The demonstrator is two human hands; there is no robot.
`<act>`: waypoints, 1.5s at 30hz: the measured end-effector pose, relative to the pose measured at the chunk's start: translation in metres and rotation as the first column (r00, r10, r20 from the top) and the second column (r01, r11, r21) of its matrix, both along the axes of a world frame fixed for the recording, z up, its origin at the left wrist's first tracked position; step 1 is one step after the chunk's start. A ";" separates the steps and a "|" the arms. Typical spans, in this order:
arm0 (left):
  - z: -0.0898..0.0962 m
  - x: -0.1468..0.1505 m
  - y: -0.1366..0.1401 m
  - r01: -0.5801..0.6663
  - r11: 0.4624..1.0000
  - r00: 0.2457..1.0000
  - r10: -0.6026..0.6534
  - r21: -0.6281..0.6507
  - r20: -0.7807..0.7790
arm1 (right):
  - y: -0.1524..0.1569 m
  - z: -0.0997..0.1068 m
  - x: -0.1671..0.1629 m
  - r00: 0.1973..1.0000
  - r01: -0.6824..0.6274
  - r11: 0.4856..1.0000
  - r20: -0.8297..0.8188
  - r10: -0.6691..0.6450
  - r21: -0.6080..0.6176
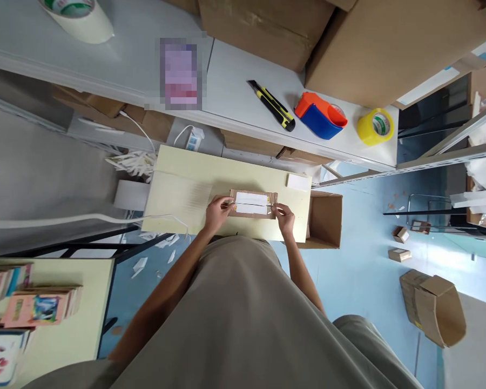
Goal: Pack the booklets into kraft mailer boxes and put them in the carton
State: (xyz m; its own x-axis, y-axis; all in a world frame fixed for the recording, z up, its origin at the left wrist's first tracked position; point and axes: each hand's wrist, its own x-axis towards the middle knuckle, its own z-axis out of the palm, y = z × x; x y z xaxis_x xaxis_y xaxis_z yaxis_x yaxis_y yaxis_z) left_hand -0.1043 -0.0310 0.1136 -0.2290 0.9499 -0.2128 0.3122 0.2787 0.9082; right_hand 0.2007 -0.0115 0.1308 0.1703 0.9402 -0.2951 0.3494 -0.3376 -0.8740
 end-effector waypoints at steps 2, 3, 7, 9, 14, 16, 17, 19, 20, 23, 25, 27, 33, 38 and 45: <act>-0.007 0.000 0.000 -0.046 0.999 0.997 0.046 0.004 0.068 | 0.001 -0.004 -0.002 0.999 0.026 1.000 -0.036 -0.026 0.015; -0.009 0.000 0.000 -0.063 0.998 0.994 0.063 0.003 0.092 | 0.001 -0.006 -0.003 0.998 0.034 0.999 -0.052 -0.033 0.017; -0.014 -0.001 0.000 -0.094 0.996 0.990 0.093 0.002 0.105 | 0.003 -0.012 -0.003 0.993 0.060 0.998 -0.098 -0.060 0.003; -0.015 0.000 -0.001 -0.105 0.995 0.990 0.104 -0.003 0.099 | 0.002 -0.014 -0.002 0.988 0.073 0.997 -0.137 -0.073 -0.001; -0.016 0.001 -0.001 -0.120 0.992 0.986 0.124 -0.042 0.112 | 0.003 -0.017 0.000 0.977 0.083 0.996 -0.197 -0.085 -0.018; -0.016 0.002 -0.001 -0.131 0.990 0.984 0.136 -0.050 0.116 | 0.004 -0.017 -0.001 0.974 0.088 0.996 -0.208 -0.093 -0.035; -0.016 0.002 -0.001 -0.134 0.990 0.984 0.139 -0.050 0.113 | 0.004 -0.017 -0.002 0.971 0.092 0.995 -0.216 -0.099 -0.040; -0.014 0.002 -0.002 -0.126 0.991 0.988 0.129 -0.036 0.090 | 0.003 -0.018 -0.004 0.968 0.103 0.994 -0.227 -0.108 -0.035; -0.013 0.001 -0.002 -0.111 0.994 0.991 0.113 -0.023 0.070 | 0.001 -0.019 -0.005 0.969 0.104 0.994 -0.224 -0.107 -0.023; -0.007 -0.001 0.000 -0.051 0.998 0.997 0.053 0.037 -0.059 | -0.002 -0.016 -0.007 0.983 0.078 0.997 -0.167 -0.073 0.021; 0.002 0.002 0.011 -0.030 0.995 0.980 0.048 0.097 -0.193 | 0.004 -0.007 -0.007 0.997 0.019 0.998 -0.075 -0.015 0.061; 0.019 0.012 0.033 -0.019 0.984 0.954 0.071 0.177 -0.291 | 0.023 0.015 -0.005 0.997 -0.057 0.985 0.058 0.048 0.165; 0.131 0.077 0.141 0.093 0.855 0.980 0.012 0.510 -0.200 | 0.148 0.146 0.002 0.908 -0.247 0.735 0.416 -0.052 0.631; 0.211 0.117 0.187 0.118 0.730 0.989 -0.025 0.673 -0.146 | 0.238 0.217 -0.001 0.760 -0.378 0.735 0.642 -0.101 0.563; 0.218 0.122 0.166 0.104 0.743 0.994 -0.048 0.661 -0.103 | 0.269 0.209 -0.003 0.701 -0.401 0.829 0.713 0.004 0.390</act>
State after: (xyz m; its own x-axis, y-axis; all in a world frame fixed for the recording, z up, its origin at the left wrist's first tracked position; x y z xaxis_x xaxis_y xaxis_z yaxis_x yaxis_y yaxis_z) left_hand 0.0174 0.1349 0.3315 -0.1377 0.8587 0.4936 0.3795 -0.4146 0.8271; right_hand 0.1979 0.2573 0.3401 -0.0841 0.9451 0.3157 0.8955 0.2106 -0.3921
